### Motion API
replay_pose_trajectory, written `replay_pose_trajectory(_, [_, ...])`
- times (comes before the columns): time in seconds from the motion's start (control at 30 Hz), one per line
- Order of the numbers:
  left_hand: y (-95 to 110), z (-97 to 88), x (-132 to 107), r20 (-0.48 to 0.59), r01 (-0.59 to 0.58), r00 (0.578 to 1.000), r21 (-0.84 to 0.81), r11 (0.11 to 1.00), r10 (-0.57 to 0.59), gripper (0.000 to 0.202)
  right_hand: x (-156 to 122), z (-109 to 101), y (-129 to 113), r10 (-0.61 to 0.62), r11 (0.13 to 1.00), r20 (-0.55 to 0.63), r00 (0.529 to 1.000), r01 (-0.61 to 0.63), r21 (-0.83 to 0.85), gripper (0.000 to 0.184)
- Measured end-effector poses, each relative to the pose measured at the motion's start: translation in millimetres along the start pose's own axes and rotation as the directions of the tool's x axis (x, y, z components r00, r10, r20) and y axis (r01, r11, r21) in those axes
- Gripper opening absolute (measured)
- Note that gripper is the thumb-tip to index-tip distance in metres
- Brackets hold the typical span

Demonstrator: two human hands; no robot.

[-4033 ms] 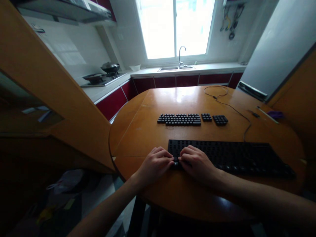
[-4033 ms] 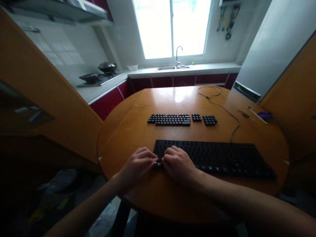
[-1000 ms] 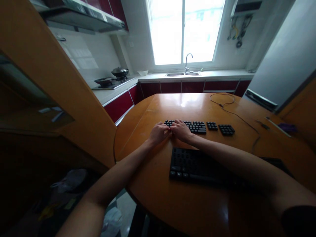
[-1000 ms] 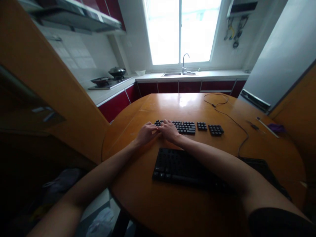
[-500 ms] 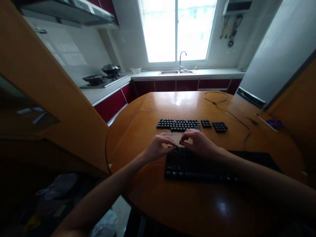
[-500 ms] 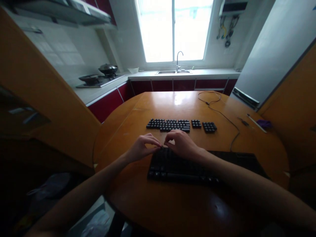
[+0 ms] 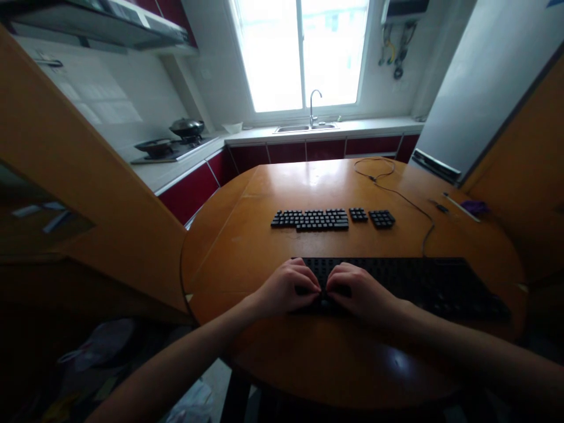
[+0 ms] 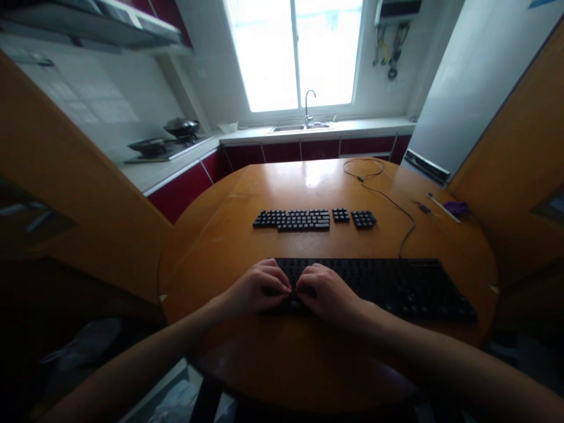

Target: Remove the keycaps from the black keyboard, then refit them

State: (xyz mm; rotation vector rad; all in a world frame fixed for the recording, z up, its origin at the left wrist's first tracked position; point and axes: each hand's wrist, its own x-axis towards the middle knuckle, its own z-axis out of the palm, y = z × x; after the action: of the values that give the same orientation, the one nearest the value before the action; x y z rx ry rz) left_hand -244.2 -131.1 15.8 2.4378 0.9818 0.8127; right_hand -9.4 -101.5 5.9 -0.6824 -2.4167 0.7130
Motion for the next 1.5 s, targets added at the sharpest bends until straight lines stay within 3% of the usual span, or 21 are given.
replay_pose_trajectory(0.17, [6, 1.7, -3, -0.009, -0.054, 0.998, 0.170, 0.984, 0.056, 0.009, -2, 6, -2, -0.094, 0.988, -0.012, 0.995, 0.092, -0.121, 0.013])
replay_pose_trajectory(0.43, [15, -4.6, -5, 0.084, -0.115, 0.992, 0.306, 0.945, 0.094, 0.015, -6, 7, -5, -0.197, 0.961, -0.022, 0.980, 0.188, -0.205, 0.020])
replay_pose_trajectory(0.67, [21, -4.4, -6, 0.155, -0.112, 0.986, 0.313, 0.943, 0.066, 0.017, -8, 3, -13, -0.147, 0.945, 0.065, 0.987, 0.160, -0.286, 0.020])
replay_pose_trajectory(0.83, [18, -6.6, -5, 0.131, -0.108, 0.988, 0.200, 0.974, 0.083, 0.017, -9, -3, -16, -0.123, 0.961, 0.063, 0.990, 0.134, -0.242, 0.017])
replay_pose_trajectory(0.93, [2, -20.9, 8, 0.053, -0.073, 0.996, 0.149, 0.986, 0.066, 0.015, 6, -14, -11, -0.112, 0.976, 0.013, 0.994, 0.113, -0.186, 0.014])
replay_pose_trajectory(1.0, [-20, -33.7, 24, -0.106, 0.018, 0.994, 0.199, 0.980, 0.004, 0.015, 25, -23, -3, -0.080, 0.975, -0.056, 0.995, 0.067, -0.210, 0.016])
replay_pose_trajectory(1.07, [-49, -43.9, 41, -0.280, 0.138, 0.958, 0.292, 0.946, -0.053, 0.014, 50, -29, 7, -0.032, 0.956, -0.112, 0.993, -0.002, -0.294, 0.017])
replay_pose_trajectory(1.13, [-79, -47.6, 56, -0.358, 0.252, 0.927, 0.373, 0.893, -0.112, 0.012, 77, -30, 20, 0.017, 0.920, -0.095, 0.995, -0.053, -0.387, 0.018])
replay_pose_trajectory(1.27, [-118, -38.7, 66, -0.353, 0.319, 0.922, 0.471, 0.822, -0.156, 0.011, 120, -19, 41, 0.090, 0.823, -0.052, 0.995, -0.104, -0.558, 0.023])
replay_pose_trajectory(1.5, [-126, -29.8, 56, -0.279, 0.293, 0.948, 0.570, 0.768, -0.154, 0.016, 146, -2, 60, 0.060, 0.794, 0.013, 0.998, -0.040, -0.606, 0.023])
